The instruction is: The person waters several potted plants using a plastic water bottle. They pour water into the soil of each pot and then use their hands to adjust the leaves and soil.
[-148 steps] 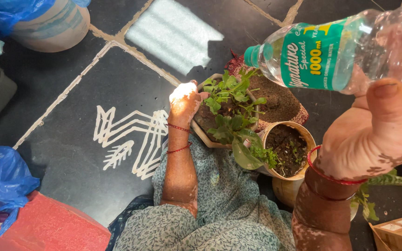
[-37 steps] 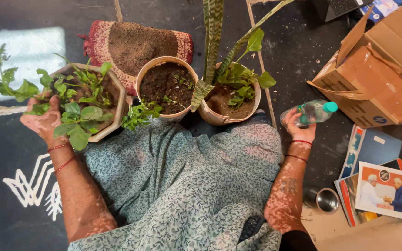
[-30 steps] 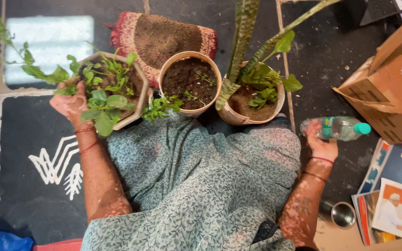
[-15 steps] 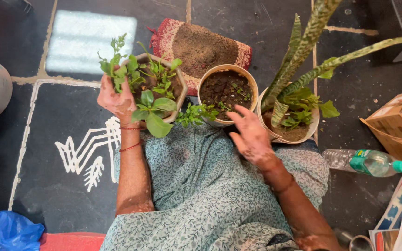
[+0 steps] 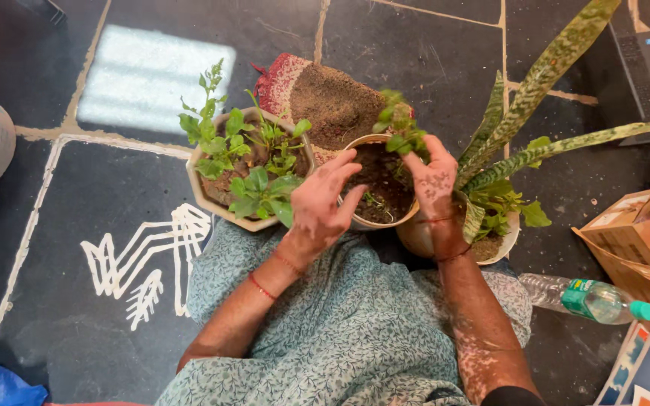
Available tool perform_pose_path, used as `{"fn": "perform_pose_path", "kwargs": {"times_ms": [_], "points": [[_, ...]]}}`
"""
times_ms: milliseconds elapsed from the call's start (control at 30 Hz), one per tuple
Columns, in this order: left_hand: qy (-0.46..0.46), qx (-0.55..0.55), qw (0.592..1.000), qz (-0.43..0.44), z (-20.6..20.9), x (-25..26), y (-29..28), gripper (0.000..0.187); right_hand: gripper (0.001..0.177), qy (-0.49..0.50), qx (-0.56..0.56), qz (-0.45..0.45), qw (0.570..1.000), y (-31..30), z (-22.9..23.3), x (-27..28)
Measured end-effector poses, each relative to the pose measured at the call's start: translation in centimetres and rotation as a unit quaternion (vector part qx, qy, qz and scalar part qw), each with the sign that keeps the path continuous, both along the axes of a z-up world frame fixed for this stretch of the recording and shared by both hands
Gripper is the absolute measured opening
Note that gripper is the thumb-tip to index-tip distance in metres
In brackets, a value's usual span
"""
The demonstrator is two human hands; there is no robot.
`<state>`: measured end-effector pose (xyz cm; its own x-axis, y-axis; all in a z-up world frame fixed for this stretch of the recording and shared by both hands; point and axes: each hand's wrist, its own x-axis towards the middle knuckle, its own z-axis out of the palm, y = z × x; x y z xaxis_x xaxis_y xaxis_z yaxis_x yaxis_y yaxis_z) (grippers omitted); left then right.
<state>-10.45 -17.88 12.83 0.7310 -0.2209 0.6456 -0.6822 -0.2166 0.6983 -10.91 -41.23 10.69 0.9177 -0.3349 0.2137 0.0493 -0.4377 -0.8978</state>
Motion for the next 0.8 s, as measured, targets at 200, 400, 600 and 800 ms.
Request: {"fn": "perform_pose_path", "kwargs": {"times_ms": [200, 400, 600, 800], "points": [[0.077, 0.078, 0.992, -0.061, -7.6, 3.5, -4.9, 0.038, 0.02, -0.014, 0.192, -0.012, 0.981, -2.7, -0.4, 0.6], [0.131, 0.039, 0.982, -0.133, -9.6, 4.0, -4.4, 0.046, 0.023, 0.067, 0.275, -0.012, 0.959, -1.6, 0.4, -0.3], [0.263, -0.046, 0.95, -0.163, -10.6, 4.3, -6.1, 0.048, 0.033, 0.105, 0.106, 0.128, 0.981, 0.8, -0.1, -0.8], [0.289, -0.098, 0.936, -0.174, -10.1, 4.4, -5.7, 0.033, 0.036, 0.182, 0.049, 0.049, 0.981, 0.1, 1.1, -1.9]]}}
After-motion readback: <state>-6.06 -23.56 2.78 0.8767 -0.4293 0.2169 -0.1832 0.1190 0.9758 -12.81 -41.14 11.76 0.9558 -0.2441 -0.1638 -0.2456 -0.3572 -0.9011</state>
